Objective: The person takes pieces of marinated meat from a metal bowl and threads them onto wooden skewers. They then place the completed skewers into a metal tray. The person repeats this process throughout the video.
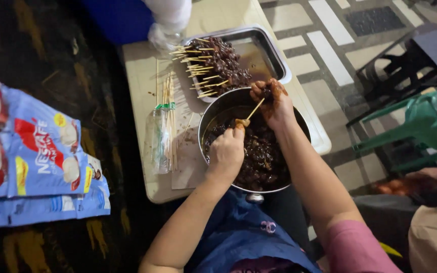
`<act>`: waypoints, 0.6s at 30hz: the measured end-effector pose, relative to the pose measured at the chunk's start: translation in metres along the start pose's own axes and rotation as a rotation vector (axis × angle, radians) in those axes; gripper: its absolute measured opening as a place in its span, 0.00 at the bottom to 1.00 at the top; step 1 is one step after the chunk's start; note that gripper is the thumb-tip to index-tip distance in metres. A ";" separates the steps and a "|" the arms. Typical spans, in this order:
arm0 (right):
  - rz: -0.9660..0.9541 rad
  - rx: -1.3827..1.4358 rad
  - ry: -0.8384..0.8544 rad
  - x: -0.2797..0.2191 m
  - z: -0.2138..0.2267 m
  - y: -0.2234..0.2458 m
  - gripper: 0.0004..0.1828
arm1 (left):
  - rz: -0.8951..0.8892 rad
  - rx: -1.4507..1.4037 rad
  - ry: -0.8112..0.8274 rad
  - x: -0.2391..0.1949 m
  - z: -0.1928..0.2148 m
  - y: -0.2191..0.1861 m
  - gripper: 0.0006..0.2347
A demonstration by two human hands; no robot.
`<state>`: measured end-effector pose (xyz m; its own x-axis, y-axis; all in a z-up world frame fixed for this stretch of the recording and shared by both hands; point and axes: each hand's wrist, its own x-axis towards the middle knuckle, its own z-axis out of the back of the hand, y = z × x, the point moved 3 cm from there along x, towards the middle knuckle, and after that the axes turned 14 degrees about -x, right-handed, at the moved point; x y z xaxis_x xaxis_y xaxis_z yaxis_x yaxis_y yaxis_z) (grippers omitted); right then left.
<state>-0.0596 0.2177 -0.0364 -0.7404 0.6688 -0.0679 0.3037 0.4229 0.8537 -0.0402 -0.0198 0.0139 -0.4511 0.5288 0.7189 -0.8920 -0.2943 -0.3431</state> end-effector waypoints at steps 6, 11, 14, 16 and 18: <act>-0.101 0.095 0.038 0.000 0.001 0.001 0.09 | 0.726 -0.718 0.318 -0.031 -0.064 0.037 0.08; -0.097 0.090 0.108 0.001 0.003 -0.004 0.09 | 0.947 -1.123 0.248 -0.024 -0.055 0.018 0.08; -0.091 0.073 0.115 0.003 -0.003 0.003 0.08 | 0.561 -0.636 0.203 -0.009 -0.035 0.000 0.08; -0.110 0.059 0.095 0.000 -0.003 0.003 0.07 | 0.356 -0.308 0.171 -0.009 -0.030 -0.014 0.06; -0.109 0.080 0.113 0.001 -0.004 0.003 0.07 | 0.125 0.011 0.087 -0.016 -0.040 -0.020 0.08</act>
<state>-0.0616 0.2167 -0.0316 -0.8331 0.5448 -0.0955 0.2613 0.5399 0.8002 -0.0168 0.0097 -0.0149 -0.5598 0.5543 0.6160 -0.8286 -0.3702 -0.4199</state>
